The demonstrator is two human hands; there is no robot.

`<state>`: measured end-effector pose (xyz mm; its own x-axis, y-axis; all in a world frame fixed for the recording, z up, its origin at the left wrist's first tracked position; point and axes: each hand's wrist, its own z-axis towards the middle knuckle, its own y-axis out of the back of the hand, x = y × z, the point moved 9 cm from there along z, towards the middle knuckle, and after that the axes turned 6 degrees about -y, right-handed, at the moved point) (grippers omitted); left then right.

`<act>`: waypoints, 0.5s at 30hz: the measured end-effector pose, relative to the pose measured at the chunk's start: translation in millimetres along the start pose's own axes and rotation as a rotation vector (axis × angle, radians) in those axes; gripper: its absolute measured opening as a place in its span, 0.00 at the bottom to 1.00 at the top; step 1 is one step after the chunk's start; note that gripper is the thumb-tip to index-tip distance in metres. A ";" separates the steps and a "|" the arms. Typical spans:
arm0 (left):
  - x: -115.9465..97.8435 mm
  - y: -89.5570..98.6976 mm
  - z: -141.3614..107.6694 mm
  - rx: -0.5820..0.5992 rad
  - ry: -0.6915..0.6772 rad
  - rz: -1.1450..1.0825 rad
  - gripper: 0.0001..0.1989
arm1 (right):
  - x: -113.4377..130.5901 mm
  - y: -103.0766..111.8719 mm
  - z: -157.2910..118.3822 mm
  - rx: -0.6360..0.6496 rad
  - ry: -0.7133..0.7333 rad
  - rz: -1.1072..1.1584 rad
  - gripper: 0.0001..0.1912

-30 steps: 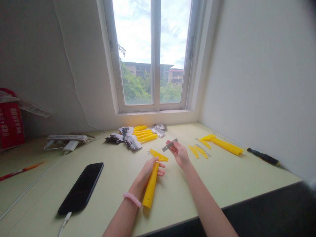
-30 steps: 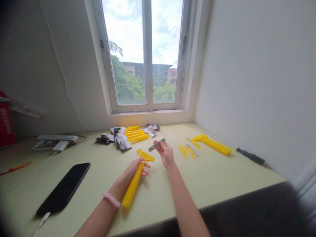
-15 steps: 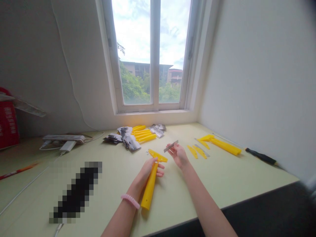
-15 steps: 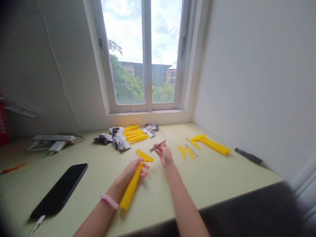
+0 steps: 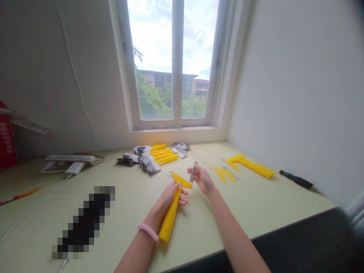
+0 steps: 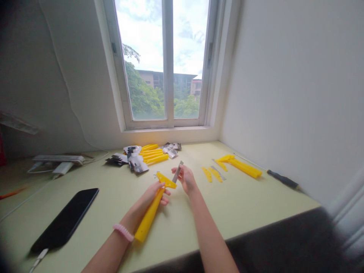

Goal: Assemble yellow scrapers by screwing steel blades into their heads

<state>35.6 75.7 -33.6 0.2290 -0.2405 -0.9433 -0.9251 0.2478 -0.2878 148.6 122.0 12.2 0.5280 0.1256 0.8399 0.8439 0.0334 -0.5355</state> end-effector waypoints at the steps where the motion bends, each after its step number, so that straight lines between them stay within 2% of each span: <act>1: 0.1 0.2 0.4 -0.001 -0.004 0.003 0.16 | 0.3 1.1 0.0 -0.012 0.003 -0.012 0.07; 4: 0.4 0.8 0.2 -0.005 -0.014 0.004 0.16 | 2.4 3.5 0.2 -0.037 0.021 -0.035 0.07; 9: 0.8 2.5 -0.6 -0.019 -0.018 -0.008 0.18 | 6.0 -1.4 -1.6 0.002 0.050 0.028 0.06; 12: 1.6 1.7 0.6 -0.003 -0.007 -0.016 0.19 | 2.3 -6.2 -3.0 0.044 -0.006 0.105 0.05; 15: 1.5 2.1 2.4 0.001 -0.007 -0.021 0.21 | -2.3 -11.6 -3.1 0.096 -0.063 0.123 0.08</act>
<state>34.8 78.1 -36.0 0.2509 -0.2390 -0.9380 -0.9197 0.2433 -0.3080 138.0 118.3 16.7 0.6170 0.1961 0.7622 0.7590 0.1079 -0.6421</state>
